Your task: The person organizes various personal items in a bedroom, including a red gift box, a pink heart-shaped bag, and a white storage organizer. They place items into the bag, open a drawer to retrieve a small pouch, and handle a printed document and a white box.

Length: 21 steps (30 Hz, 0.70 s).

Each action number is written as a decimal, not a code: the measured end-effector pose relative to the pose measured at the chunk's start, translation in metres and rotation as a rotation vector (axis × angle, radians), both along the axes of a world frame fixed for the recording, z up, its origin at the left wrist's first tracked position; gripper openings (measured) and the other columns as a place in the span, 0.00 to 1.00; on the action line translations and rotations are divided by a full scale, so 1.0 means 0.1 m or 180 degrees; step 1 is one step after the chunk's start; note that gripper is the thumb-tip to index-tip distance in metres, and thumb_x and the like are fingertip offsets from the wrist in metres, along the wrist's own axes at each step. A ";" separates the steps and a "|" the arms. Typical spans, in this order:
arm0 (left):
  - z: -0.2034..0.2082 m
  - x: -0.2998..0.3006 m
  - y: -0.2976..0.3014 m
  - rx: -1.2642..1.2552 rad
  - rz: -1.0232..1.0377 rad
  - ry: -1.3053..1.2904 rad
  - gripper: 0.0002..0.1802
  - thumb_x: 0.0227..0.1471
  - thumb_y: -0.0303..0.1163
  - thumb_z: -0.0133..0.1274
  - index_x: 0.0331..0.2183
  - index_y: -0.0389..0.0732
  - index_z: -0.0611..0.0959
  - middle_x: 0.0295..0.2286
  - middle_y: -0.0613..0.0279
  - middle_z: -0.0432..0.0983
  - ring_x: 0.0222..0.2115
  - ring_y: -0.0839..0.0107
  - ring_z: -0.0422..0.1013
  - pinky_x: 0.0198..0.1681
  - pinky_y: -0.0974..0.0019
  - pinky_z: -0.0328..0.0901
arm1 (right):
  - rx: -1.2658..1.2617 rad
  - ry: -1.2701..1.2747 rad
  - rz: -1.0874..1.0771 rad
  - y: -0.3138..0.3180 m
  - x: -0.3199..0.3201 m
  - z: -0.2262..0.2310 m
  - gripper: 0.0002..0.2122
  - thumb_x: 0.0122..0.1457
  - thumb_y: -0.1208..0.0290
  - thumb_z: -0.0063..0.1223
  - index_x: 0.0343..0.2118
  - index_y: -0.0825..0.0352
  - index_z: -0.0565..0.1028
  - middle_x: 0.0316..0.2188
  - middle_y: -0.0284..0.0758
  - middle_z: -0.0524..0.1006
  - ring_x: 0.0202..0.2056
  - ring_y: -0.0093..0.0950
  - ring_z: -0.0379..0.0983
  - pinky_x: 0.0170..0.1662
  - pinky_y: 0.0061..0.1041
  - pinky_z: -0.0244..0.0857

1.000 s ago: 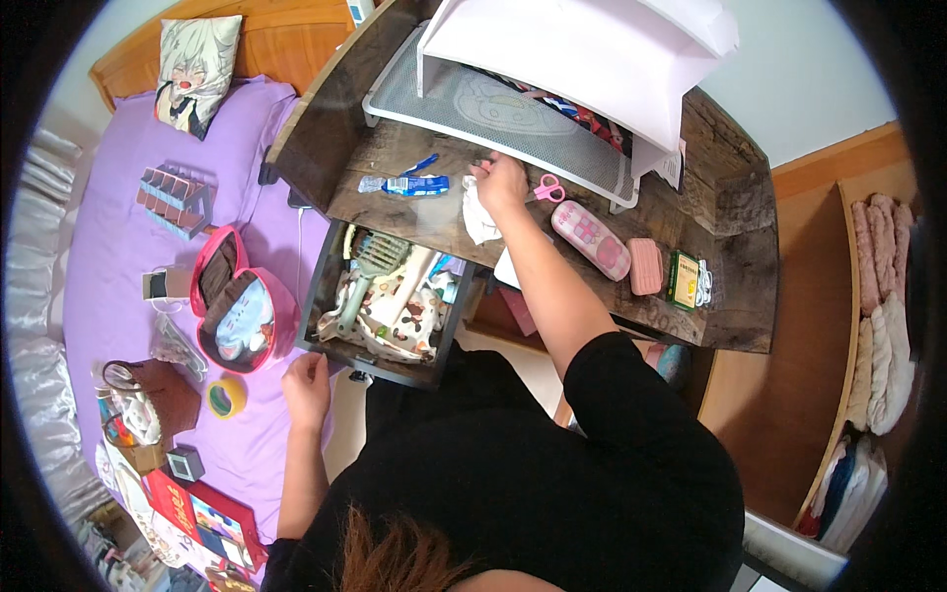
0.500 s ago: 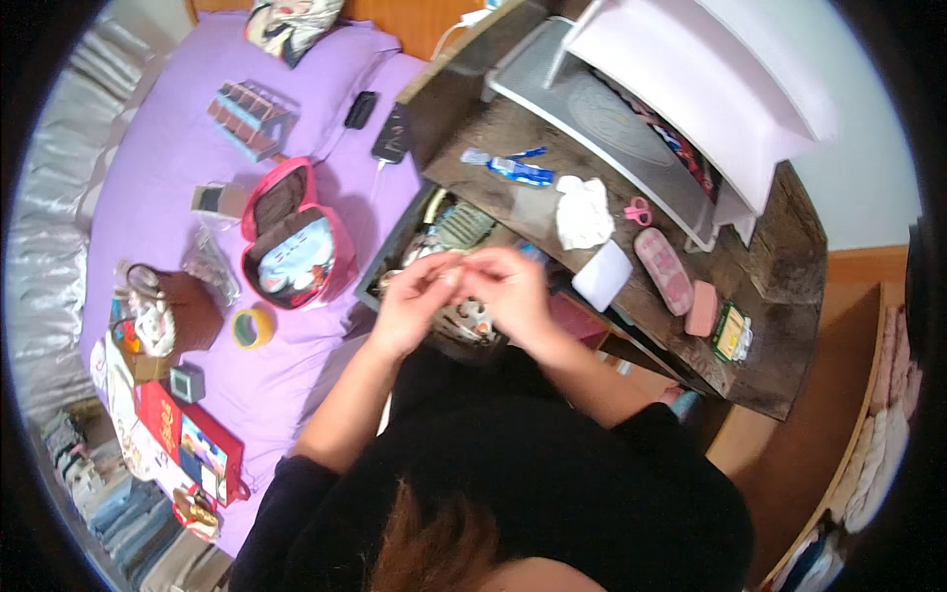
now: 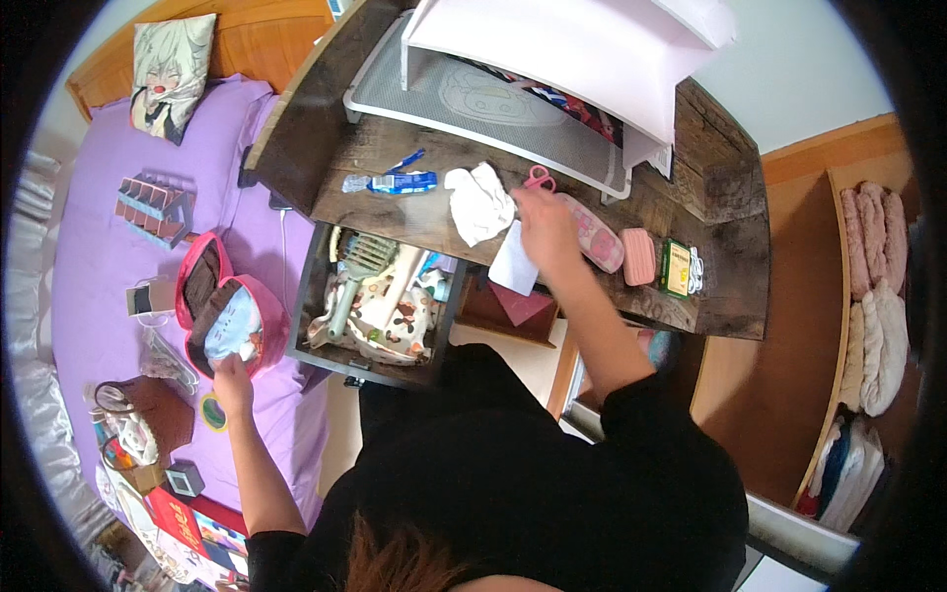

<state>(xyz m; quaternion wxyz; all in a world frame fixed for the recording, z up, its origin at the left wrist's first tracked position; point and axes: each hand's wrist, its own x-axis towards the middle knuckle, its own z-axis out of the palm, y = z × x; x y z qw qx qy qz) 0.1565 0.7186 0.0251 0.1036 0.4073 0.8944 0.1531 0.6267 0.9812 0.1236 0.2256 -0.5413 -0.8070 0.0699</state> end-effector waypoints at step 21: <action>0.69 1.23 0.64 0.0994 -0.0669 -0.0710 0.11 0.48 0.30 0.52 0.28 0.30 0.79 0.21 0.58 0.75 0.22 0.76 0.68 0.27 0.72 0.63 | -0.0033 -0.1751 0.0520 0.71 0.28 -0.57 0.08 0.42 0.73 0.48 0.26 0.71 0.71 0.27 0.44 0.72 0.34 0.39 0.70 0.36 0.33 0.66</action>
